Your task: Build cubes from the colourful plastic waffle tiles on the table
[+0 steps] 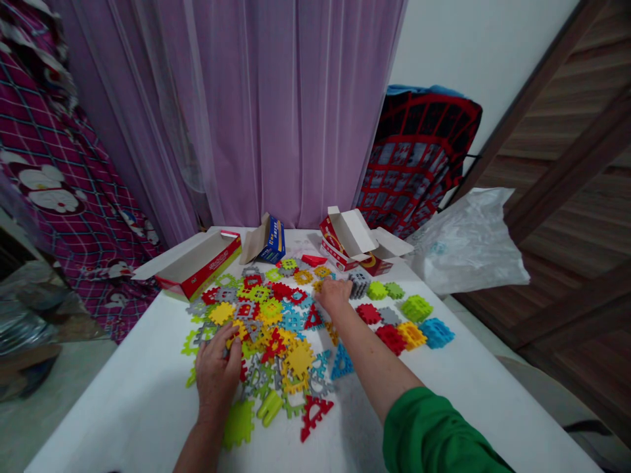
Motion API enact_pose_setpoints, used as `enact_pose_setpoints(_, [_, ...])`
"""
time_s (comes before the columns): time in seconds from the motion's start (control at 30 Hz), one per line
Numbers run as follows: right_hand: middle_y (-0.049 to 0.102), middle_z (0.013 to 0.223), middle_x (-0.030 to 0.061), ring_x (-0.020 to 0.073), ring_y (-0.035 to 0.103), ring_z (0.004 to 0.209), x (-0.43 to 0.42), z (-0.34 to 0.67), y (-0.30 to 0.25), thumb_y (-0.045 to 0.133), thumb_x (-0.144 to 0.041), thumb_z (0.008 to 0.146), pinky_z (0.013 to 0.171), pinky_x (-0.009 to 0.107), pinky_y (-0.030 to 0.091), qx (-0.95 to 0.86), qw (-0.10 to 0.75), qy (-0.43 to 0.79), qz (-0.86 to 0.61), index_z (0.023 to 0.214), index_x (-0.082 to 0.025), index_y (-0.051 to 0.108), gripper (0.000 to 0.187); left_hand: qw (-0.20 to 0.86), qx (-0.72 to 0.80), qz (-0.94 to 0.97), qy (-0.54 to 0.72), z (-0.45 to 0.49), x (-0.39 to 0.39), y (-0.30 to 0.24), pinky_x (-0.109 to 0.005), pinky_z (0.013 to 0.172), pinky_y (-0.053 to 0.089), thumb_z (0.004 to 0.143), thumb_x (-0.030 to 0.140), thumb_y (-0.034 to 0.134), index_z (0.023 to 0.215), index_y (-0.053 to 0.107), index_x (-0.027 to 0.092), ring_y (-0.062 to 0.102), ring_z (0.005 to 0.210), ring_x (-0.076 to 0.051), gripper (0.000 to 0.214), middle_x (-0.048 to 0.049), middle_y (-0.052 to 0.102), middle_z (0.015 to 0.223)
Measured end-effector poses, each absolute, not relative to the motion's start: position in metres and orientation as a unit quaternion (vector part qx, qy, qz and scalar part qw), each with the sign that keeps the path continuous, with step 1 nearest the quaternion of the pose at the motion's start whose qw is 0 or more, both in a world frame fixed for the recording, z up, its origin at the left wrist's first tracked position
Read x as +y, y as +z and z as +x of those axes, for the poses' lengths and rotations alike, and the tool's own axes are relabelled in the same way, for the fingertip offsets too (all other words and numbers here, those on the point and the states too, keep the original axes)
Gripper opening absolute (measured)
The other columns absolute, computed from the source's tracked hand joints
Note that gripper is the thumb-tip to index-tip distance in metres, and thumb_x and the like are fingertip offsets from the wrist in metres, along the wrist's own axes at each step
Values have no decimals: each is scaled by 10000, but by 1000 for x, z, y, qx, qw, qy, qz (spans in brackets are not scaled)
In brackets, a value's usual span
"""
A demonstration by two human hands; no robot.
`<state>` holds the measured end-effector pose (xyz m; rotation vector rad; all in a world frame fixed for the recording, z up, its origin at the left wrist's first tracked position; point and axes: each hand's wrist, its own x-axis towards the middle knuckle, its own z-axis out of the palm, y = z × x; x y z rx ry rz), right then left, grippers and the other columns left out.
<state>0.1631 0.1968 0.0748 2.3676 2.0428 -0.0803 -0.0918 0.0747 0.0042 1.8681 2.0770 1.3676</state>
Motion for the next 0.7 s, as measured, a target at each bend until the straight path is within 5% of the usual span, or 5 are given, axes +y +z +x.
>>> enact_pose_setpoints(0.57, [703,1069,151,292,604,1036,196,164,80,567,-434,822,874,423,352,632,27,26,774,1065,-183,691,371,13,668,599,442,-92,75,4,-531,1014,397,870,374,436,978,665,234,653,1077,-274,289,-89,723,1139])
enact_pose_setpoints(0.7, [658,1135,180,294,576,1071,201,161,88,533,-321,854,881,415,382,673,5,45,738,1083,-159,698,326,20,672,594,442,-91,74,4,-514,1023,393,866,374,441,962,669,245,651,1078,-266,279,-77,724,1140])
